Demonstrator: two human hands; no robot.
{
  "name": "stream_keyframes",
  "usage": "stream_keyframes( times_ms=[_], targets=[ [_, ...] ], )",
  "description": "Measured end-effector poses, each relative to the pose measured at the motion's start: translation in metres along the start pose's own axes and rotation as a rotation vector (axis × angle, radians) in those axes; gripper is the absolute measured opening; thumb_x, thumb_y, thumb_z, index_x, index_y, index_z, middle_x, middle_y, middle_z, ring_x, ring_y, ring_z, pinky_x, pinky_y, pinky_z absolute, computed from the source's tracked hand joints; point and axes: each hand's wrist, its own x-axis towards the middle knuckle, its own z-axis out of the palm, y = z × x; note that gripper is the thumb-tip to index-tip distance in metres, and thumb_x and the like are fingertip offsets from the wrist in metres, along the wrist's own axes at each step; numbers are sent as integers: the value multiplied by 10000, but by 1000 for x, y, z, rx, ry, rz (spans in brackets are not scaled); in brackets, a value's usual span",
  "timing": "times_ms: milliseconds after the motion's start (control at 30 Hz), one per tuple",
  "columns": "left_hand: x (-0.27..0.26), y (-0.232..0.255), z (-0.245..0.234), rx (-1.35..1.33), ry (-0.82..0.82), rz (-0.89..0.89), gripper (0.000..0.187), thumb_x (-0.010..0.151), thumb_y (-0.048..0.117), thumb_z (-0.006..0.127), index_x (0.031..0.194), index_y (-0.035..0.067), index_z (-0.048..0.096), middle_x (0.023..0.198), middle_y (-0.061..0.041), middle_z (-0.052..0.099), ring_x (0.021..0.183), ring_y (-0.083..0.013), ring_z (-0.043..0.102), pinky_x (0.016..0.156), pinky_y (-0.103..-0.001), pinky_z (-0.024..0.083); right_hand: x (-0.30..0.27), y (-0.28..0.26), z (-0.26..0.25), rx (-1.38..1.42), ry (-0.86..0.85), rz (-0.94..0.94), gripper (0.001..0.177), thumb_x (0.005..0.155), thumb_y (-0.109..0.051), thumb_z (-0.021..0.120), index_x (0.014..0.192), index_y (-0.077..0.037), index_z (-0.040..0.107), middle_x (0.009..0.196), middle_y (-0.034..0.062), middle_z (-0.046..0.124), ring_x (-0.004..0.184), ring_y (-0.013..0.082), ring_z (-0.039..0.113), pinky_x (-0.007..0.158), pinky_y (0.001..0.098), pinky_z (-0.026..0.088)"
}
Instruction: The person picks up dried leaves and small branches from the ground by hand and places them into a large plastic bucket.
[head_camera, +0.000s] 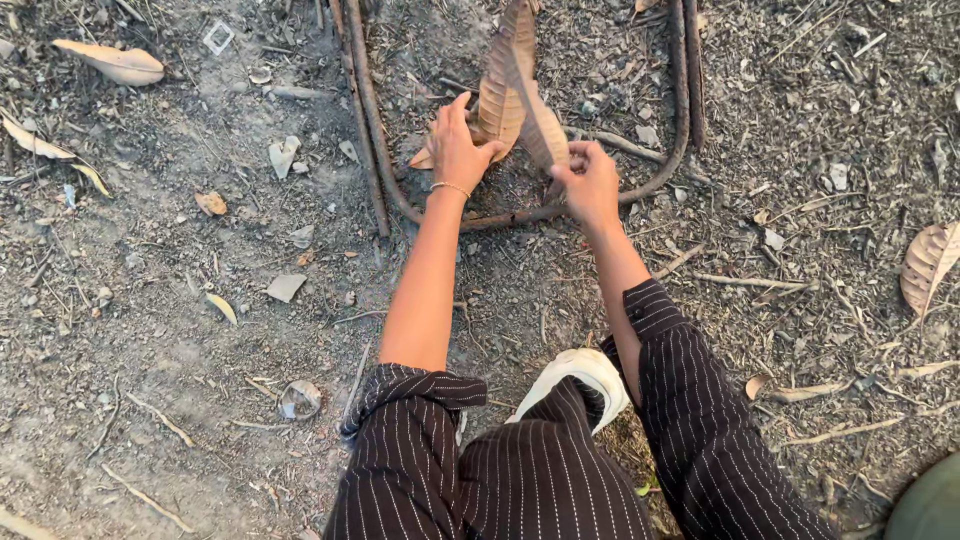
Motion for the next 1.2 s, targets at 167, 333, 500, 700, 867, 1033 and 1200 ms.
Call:
stream_keyframes(
  times_ms=[167,333,500,700,867,1033,1200],
  targets=[
    [1,5,8,64,-102,-153,803,625,249,953,1298,87,546,1274,-92,629,1213,-304,557,998,-551,323,-10,-17,-8,2,37,37,303,863,28,751,1147,9,647,951,62,743,831,101,698,740,252,569],
    [9,-12,8,-89,-76,-33,349,763,158,871,1046,32,710,1003,-124,738,954,-285,706,875,-391,545,-13,-23,-12,84,-14,13,290,875,39,740,1149,15,649,960,54,746,837,94,697,753,244,570],
    [27,-5,-20,-382,-19,-42,229,760,48,808,970,-4,735,824,-56,753,697,-162,702,648,-309,560,-21,-31,-21,209,-11,20,281,890,38,737,1156,6,653,979,41,730,855,91,675,755,235,555],
    [31,17,-34,-656,6,-135,153,866,27,782,997,-32,727,876,-68,764,721,-99,656,659,-280,537,-35,-28,-31,595,-75,209,136,983,-107,739,1082,-41,674,899,-35,656,789,59,574,626,234,421],
    [10,68,21,-881,-95,4,125,907,31,782,989,-39,718,885,-39,714,757,-99,601,692,-294,511,-47,-10,-87,1035,31,180,95,977,-125,704,1051,-88,656,902,-14,666,812,103,609,678,268,480],
    [-35,230,171,-951,-531,-128,355,855,155,810,1118,-61,706,1000,-114,754,828,-149,654,732,-311,539,-108,11,-247,913,484,103,117,948,-51,702,1051,-69,649,864,28,660,761,145,641,650,304,504],
    [-163,469,302,-1272,-1001,-258,643,836,118,838,1341,-60,482,1243,-171,682,1100,-205,693,922,-320,573,-243,-24,-431,639,945,-107,89,992,-40,624,945,-99,576,920,70,700,735,168,666,567,323,528]
  ],
)
